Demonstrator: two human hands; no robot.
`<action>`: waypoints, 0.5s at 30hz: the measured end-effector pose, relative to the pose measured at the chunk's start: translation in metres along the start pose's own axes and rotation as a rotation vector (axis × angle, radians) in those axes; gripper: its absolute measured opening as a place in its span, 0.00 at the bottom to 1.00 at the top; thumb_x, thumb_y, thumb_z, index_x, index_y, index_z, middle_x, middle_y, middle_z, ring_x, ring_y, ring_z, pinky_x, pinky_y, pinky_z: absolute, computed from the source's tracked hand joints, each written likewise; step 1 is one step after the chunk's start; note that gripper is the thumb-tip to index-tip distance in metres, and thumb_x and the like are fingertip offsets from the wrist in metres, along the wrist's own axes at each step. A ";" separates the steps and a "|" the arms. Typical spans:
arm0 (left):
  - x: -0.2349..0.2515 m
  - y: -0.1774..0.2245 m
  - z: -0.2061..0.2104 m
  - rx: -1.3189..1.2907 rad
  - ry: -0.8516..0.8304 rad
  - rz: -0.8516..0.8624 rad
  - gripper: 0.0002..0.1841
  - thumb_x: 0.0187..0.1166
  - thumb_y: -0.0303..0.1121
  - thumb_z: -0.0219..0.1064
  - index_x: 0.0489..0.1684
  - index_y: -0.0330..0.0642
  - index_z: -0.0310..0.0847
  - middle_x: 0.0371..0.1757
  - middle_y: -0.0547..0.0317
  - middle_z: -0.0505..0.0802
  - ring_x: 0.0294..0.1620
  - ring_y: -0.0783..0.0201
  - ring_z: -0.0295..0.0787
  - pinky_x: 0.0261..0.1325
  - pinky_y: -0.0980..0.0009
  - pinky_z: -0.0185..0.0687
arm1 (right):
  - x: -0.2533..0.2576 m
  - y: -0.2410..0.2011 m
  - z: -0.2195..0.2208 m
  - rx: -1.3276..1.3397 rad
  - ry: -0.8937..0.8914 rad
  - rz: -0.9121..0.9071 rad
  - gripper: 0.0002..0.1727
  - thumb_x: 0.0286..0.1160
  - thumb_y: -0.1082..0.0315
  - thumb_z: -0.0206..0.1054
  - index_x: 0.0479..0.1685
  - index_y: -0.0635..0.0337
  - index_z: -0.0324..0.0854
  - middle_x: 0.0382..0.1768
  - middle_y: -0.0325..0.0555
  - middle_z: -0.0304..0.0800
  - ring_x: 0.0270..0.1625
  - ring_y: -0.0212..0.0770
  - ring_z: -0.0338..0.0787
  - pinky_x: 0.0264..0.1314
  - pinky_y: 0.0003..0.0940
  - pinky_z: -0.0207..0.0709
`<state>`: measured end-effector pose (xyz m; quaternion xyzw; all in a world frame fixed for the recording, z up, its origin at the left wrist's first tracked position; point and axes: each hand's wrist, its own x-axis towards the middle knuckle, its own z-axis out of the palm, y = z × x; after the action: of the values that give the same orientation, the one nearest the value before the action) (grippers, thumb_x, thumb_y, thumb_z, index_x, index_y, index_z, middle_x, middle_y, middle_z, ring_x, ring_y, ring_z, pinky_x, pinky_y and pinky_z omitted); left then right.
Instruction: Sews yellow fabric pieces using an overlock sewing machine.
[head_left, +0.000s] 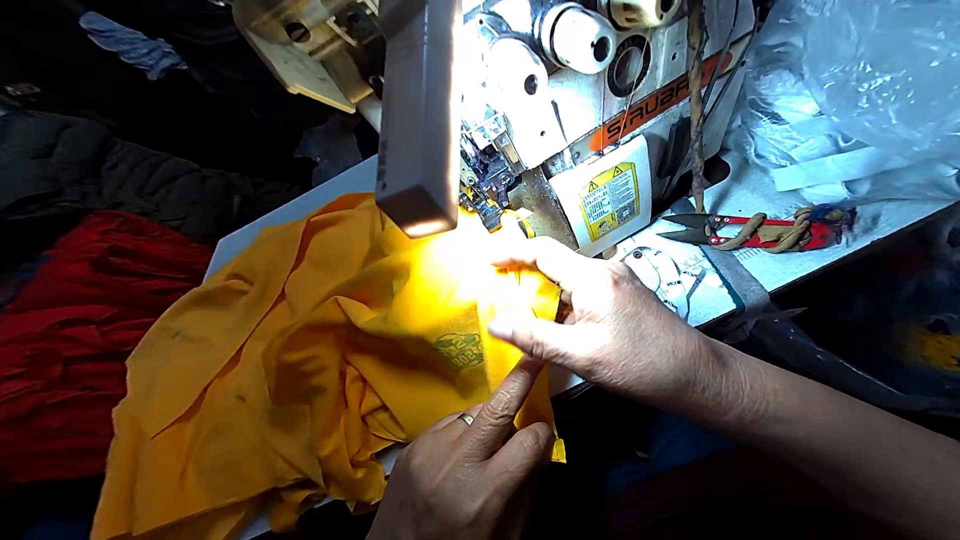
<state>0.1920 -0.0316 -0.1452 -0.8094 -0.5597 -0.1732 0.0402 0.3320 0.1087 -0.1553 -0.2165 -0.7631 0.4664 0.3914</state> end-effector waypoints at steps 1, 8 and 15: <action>0.001 0.002 0.000 -0.003 0.007 0.005 0.14 0.87 0.34 0.56 0.34 0.47 0.88 0.52 0.42 0.96 0.35 0.56 0.92 0.39 0.68 0.80 | 0.000 -0.001 0.001 -0.043 -0.012 0.000 0.24 0.71 0.62 0.75 0.68 0.58 0.83 0.43 0.41 0.91 0.40 0.27 0.89 0.42 0.23 0.82; -0.002 0.001 -0.003 0.014 -0.008 0.016 0.14 0.86 0.33 0.57 0.35 0.46 0.89 0.43 0.46 0.97 0.33 0.57 0.91 0.38 0.67 0.78 | 0.004 -0.026 -0.015 -0.266 -0.284 0.126 0.29 0.75 0.77 0.64 0.80 0.64 0.75 0.54 0.57 0.90 0.56 0.47 0.90 0.55 0.37 0.82; -0.008 -0.003 -0.010 -0.048 -0.056 0.016 0.12 0.86 0.32 0.58 0.34 0.45 0.86 0.62 0.46 0.94 0.33 0.61 0.89 0.37 0.69 0.76 | -0.002 -0.004 -0.002 0.073 -0.034 0.095 0.21 0.73 0.81 0.60 0.64 0.61 0.83 0.43 0.43 0.93 0.34 0.25 0.88 0.37 0.19 0.80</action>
<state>0.1850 -0.0399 -0.1389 -0.8192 -0.5497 -0.1637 0.0064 0.3354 0.1063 -0.1517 -0.2303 -0.7410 0.5154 0.3636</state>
